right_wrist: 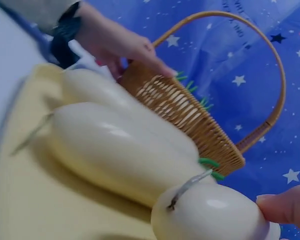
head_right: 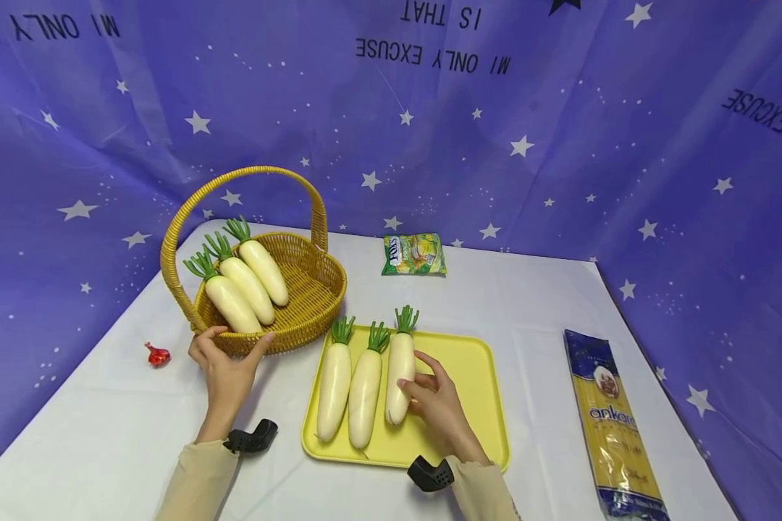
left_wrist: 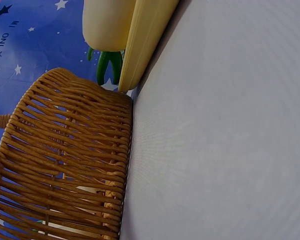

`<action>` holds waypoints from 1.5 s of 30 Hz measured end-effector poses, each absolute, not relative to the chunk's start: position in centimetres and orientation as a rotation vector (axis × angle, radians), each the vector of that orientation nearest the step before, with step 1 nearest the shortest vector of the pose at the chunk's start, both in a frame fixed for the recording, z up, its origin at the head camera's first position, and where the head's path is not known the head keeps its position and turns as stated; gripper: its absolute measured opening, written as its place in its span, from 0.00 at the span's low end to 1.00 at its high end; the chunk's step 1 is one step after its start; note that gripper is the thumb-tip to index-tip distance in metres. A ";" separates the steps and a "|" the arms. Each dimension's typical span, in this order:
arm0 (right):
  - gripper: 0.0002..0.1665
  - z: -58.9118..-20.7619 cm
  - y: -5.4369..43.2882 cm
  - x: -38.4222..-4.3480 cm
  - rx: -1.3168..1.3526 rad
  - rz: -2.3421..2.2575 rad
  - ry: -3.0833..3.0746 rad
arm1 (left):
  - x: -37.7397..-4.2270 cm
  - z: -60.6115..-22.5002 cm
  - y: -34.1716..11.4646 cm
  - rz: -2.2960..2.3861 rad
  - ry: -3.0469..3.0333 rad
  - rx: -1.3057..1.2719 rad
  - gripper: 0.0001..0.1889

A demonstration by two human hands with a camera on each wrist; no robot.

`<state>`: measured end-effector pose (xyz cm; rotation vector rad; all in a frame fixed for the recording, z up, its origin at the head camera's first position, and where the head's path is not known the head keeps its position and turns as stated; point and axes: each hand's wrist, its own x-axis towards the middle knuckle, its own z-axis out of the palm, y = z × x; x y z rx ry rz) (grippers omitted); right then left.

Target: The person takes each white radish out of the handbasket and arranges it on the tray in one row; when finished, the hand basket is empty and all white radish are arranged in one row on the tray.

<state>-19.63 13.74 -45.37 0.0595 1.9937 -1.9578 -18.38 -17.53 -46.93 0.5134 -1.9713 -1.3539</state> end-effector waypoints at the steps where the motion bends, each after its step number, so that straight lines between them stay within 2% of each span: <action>1: 0.37 -45.5 13.7 -19.4 0.064 -1.960 2.001 | -18.4 -46.9 -17.6 -1.351 -1.968 0.514 0.38; 9: 0.38 -45.6 13.3 -18.1 0.045 -1.848 2.143 | -18.4 -46.9 -17.7 -1.363 -1.984 0.538 0.37; 16: 0.28 -45.2 12.8 -18.0 -0.006 -1.641 2.366 | -18.3 -46.8 -17.6 -1.353 -1.988 0.530 0.37; 24: 0.24 -44.7 12.6 -18.4 -0.050 -1.607 2.473 | -18.3 -46.7 -17.5 -1.357 -1.982 0.535 0.37; 35: 0.21 -43.9 11.5 -20.3 -0.065 -1.678 2.521 | -18.2 -46.7 -17.5 -1.357 -1.983 0.531 0.38; 45: 0.22 -41.3 7.2 -23.3 -0.223 -1.927 2.402 | -18.2 -46.8 -17.5 -1.351 -1.972 0.515 0.38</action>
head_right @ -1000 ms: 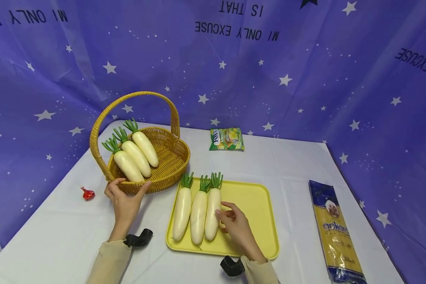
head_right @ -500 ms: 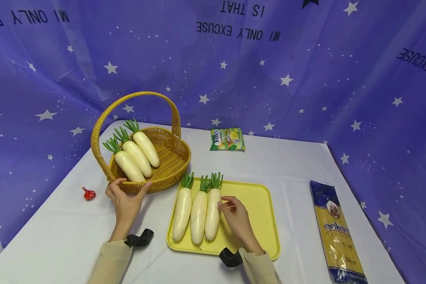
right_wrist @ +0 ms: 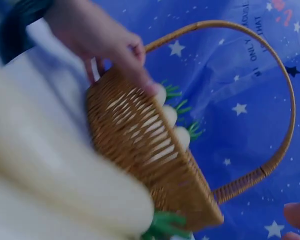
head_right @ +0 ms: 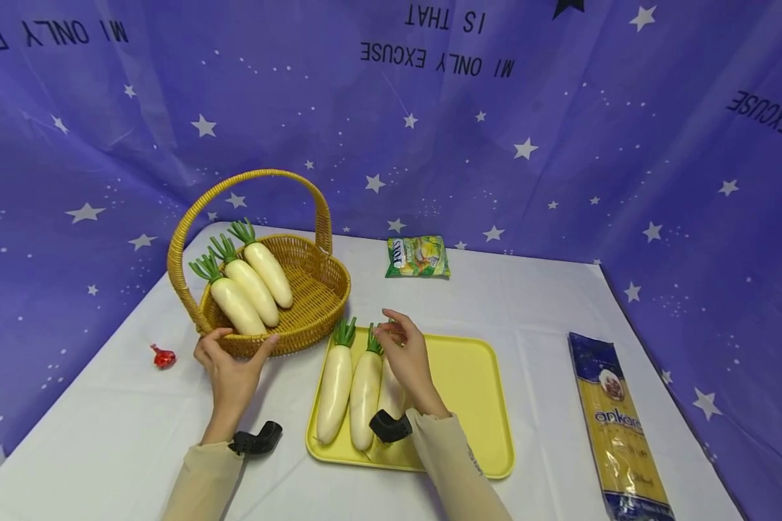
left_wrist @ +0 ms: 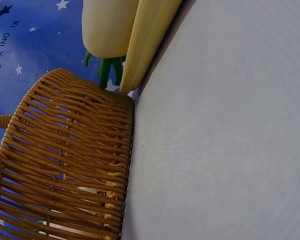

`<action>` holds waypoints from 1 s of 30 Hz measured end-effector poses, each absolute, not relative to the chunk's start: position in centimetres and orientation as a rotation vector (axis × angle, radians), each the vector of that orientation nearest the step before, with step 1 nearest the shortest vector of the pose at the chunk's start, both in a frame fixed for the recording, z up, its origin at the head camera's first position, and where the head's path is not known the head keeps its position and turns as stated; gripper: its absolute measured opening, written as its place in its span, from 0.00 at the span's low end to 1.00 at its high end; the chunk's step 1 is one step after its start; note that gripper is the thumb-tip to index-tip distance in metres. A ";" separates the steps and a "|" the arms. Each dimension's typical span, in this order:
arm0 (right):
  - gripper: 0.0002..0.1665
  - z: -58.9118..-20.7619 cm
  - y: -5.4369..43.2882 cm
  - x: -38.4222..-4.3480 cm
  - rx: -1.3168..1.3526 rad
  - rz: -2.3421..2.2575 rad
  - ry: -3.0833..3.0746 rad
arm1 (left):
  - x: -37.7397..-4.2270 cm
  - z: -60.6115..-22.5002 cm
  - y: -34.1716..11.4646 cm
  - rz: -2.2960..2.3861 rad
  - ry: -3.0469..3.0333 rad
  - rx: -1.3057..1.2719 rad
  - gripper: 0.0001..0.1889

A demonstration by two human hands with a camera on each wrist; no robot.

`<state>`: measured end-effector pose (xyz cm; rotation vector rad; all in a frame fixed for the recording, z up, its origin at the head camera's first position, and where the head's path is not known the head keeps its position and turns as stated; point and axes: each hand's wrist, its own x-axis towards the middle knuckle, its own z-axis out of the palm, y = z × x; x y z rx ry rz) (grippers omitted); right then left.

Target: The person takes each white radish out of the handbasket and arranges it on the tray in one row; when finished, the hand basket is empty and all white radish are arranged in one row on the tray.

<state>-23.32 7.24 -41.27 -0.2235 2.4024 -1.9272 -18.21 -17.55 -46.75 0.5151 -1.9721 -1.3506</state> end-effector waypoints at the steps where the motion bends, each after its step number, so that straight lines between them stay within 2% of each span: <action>1: 0.22 -41.0 6.6 -23.6 -0.244 -1.946 2.380 | -18.2 -46.8 -17.6 -1.350 -1.971 0.518 0.38; 9: 0.29 -38.6 0.7 -26.7 -0.474 -2.059 2.152 | -18.1 -46.8 -17.7 -1.365 -1.970 0.539 0.37; 15: 0.31 -37.6 -4.1 -28.4 -0.612 -1.946 2.090 | -18.1 -46.7 -17.8 -1.355 -1.965 0.562 0.37; 22: 0.33 -38.0 -8.5 -29.0 -0.608 -1.754 2.108 | -18.2 -46.8 -17.6 -1.327 -1.962 0.563 0.37; 30: 0.37 -38.4 -11.3 -28.8 -0.609 -1.509 2.067 | -18.0 -46.8 -17.8 -1.332 -1.977 0.540 0.37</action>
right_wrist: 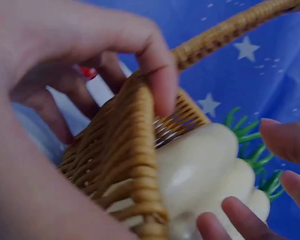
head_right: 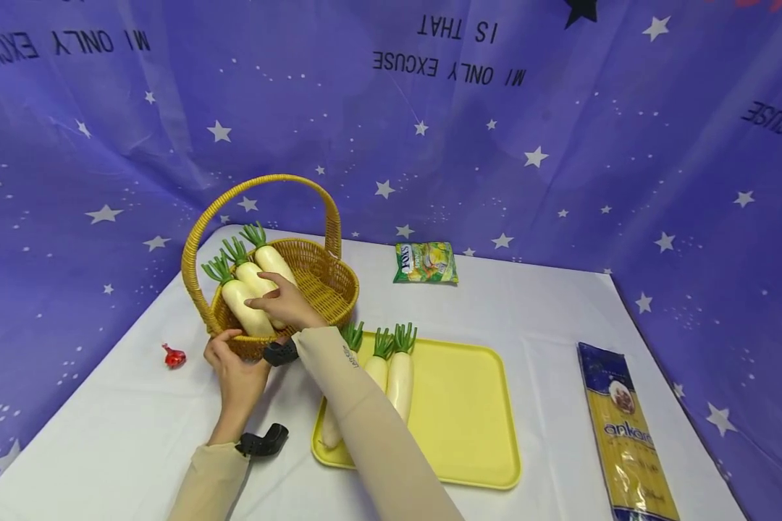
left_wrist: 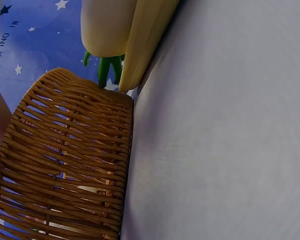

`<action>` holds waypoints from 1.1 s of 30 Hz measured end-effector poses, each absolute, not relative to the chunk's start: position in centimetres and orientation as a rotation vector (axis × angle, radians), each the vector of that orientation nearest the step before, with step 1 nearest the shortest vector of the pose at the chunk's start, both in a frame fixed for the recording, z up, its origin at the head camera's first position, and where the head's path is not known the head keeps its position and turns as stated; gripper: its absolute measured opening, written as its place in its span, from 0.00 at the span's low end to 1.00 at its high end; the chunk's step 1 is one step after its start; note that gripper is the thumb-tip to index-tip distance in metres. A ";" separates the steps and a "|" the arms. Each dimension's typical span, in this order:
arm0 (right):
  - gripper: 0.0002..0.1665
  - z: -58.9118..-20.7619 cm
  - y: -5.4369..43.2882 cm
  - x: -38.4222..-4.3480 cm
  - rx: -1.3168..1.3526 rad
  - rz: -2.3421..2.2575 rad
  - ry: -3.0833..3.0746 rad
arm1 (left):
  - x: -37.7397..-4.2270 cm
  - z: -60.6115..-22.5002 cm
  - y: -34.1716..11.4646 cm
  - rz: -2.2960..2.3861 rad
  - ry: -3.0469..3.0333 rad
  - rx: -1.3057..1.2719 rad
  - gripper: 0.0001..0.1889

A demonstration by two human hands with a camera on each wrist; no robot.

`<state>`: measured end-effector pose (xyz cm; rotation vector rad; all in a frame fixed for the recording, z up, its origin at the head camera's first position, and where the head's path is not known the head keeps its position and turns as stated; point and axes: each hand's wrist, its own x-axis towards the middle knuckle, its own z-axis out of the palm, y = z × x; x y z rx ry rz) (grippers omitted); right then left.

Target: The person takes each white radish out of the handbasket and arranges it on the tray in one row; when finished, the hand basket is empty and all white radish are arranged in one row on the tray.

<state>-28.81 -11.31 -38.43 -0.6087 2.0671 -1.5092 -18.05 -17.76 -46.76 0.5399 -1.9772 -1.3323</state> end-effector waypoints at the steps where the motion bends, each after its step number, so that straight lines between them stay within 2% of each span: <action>1: 0.37 -38.5 -11.5 -28.8 -0.609 -1.483 2.072 | -18.1 -46.8 -17.8 -1.333 -1.982 0.538 0.37; 7: 0.36 -39.0 -12.4 -28.5 -0.601 -1.311 2.205 | -18.1 -46.9 -17.6 -1.295 -1.980 0.513 0.33; 13: 0.39 -39.1 -13.4 -28.6 -0.747 -1.116 2.395 | -18.1 -46.9 -17.8 -1.263 -1.969 0.452 0.28; 27: 0.40 -39.9 -13.9 -28.7 -0.941 -0.886 2.613 | -18.0 -47.2 -18.0 -1.244 -1.969 0.446 0.30; 33: 0.37 -40.4 -13.3 -28.8 -0.836 -1.024 2.552 | -18.1 -47.1 -17.9 -1.255 -1.965 0.476 0.33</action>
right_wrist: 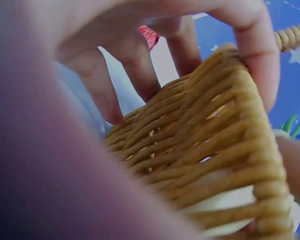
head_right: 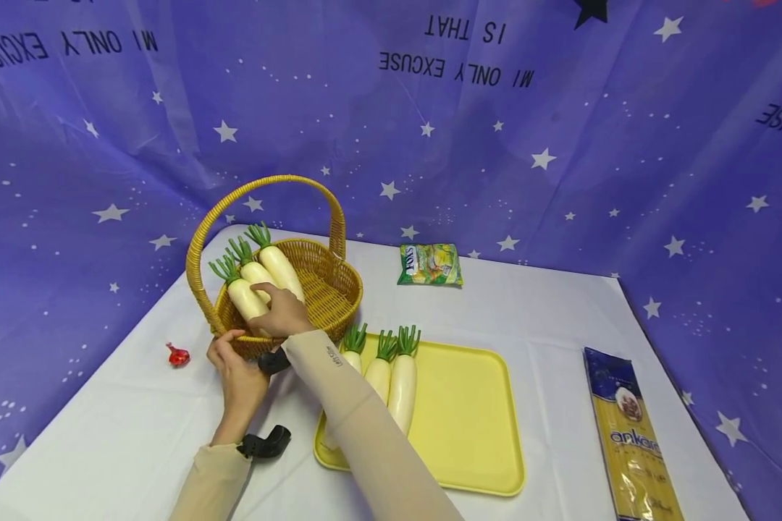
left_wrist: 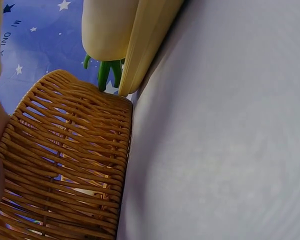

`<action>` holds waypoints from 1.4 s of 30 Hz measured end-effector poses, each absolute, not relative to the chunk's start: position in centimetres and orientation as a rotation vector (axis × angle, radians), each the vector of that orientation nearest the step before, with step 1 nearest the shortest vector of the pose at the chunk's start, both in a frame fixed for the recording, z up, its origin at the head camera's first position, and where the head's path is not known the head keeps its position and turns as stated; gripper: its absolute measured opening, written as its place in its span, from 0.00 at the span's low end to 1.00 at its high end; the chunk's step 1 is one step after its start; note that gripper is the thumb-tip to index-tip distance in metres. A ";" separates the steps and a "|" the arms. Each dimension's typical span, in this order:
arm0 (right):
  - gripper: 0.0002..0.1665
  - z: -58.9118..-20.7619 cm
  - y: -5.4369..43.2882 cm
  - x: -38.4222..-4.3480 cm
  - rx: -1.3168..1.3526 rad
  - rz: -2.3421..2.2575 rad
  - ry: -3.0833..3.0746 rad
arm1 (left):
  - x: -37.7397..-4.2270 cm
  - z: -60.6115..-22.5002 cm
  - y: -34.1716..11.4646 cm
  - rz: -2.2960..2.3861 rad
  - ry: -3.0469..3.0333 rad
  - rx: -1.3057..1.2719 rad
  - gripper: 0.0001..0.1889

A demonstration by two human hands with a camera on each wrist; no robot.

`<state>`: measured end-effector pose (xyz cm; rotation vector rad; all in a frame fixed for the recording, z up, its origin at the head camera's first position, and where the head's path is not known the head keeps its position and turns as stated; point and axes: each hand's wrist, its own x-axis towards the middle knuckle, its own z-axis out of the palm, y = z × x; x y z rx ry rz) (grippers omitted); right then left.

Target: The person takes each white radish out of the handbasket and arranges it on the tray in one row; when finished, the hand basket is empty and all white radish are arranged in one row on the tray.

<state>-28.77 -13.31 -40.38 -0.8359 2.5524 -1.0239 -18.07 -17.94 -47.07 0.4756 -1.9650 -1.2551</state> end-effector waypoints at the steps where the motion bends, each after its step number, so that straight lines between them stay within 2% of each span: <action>1: 0.37 -40.4 -13.1 -28.8 -0.821 -1.057 2.541 | -18.1 -47.0 -17.9 -1.261 -1.967 0.478 0.33; 7: 0.35 -40.0 -11.8 -29.4 -0.753 -1.337 2.379 | -18.4 -46.7 -17.7 -1.285 -1.979 0.497 0.37; 13: 0.34 -38.8 -9.8 -30.3 -0.652 -1.649 2.071 | -18.4 -46.6 -17.5 -1.288 -1.989 0.487 0.36; 22: 0.33 -36.2 -5.0 -30.0 -0.635 -1.836 1.809 | -18.2 -46.4 -17.8 -1.336 -1.956 0.486 0.36; 34: 0.33 -34.8 5.8 -25.9 -0.546 -1.935 1.836 | -18.1 -46.5 -17.7 -1.379 -1.942 0.500 0.35; 42: 0.35 -37.5 12.7 -22.3 -0.293 -1.957 2.009 | -18.2 -46.8 -17.6 -1.383 -1.927 0.457 0.32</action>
